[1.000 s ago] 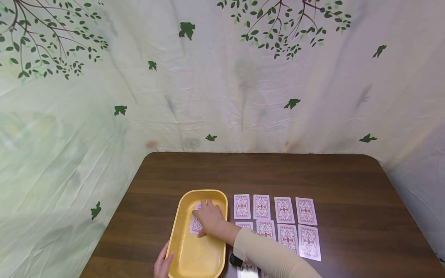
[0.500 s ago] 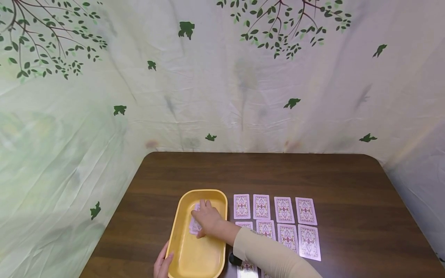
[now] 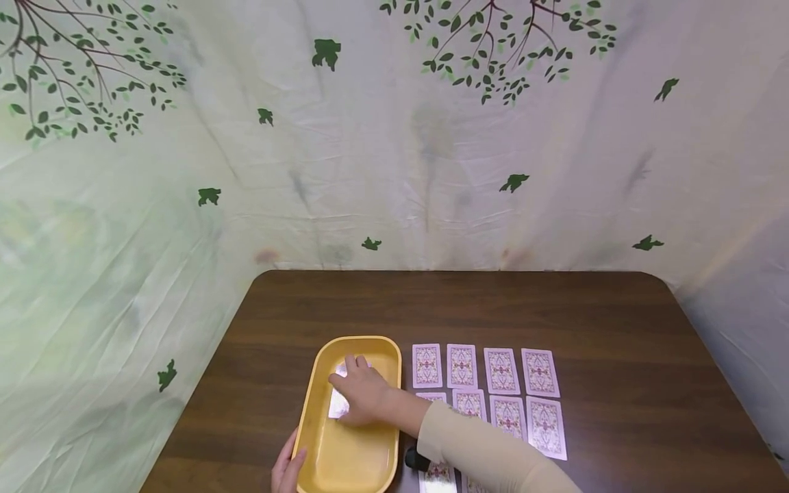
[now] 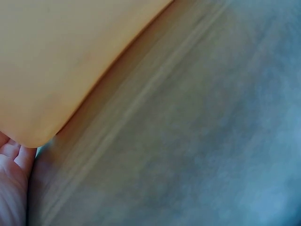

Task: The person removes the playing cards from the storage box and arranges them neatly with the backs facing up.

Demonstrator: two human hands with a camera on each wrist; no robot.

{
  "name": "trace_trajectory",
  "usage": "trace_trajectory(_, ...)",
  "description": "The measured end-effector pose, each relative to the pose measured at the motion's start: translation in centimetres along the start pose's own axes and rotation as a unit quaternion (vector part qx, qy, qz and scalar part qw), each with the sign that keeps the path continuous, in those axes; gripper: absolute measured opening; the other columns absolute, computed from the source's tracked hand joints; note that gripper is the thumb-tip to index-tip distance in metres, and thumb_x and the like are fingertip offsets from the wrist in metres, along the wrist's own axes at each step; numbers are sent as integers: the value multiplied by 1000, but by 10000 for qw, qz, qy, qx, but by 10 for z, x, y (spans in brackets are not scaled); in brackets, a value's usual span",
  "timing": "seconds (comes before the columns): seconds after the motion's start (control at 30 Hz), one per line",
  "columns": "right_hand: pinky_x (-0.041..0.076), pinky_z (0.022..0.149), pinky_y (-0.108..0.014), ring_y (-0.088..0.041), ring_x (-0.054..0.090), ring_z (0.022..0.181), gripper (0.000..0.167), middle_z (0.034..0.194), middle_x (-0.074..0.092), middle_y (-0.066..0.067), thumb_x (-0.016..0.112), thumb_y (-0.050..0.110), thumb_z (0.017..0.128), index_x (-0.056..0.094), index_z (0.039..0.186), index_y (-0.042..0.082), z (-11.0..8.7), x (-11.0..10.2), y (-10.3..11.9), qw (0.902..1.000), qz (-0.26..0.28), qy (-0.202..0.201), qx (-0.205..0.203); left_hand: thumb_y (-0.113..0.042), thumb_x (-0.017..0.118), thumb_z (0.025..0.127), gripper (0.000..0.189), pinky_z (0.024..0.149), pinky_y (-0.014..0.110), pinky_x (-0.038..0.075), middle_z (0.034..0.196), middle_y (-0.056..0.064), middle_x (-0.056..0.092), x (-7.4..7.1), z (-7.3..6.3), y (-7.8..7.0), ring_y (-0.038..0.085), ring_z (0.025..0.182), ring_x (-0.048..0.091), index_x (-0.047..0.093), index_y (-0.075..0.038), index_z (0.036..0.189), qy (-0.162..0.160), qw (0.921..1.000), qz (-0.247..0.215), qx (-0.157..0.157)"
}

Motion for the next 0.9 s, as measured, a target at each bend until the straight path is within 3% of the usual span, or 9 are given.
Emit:
trace_trajectory(0.37,45,83,-30,-25,44,105,62,118,44,-15,75,42,69,56,122,18,-18,-46,-11,9989,336,-325,0,6,43,90,50,69,17,48,101,-20,60,-1,0,2,3,83,59,61,-35,111,-131,9997,13,-221)
trace_trajectory(0.6,46,82,-36,-29,41,110,63,123,42,-19,75,41,70,56,124,17,-38,-69,-29,9956,595,-720,70,7,41,90,50,70,17,48,102,-18,61,0,2,3,3,84,59,61,-33,112,-45,9999,-118,-84)
trace_trajectory(0.9,47,82,-38,-28,39,113,64,126,39,-17,72,43,72,53,128,17,-78,-80,-50,9916,875,-837,454,7,41,91,49,69,18,49,102,-16,62,0,1,2,5,83,60,61,-31,114,-17,9998,-195,-105)
Point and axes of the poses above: each hand's wrist, its own z-axis towards the middle knuckle, its own x-axis out of the palm, y = z × x, the point moved 3 cm from there along z, towards the middle knuckle
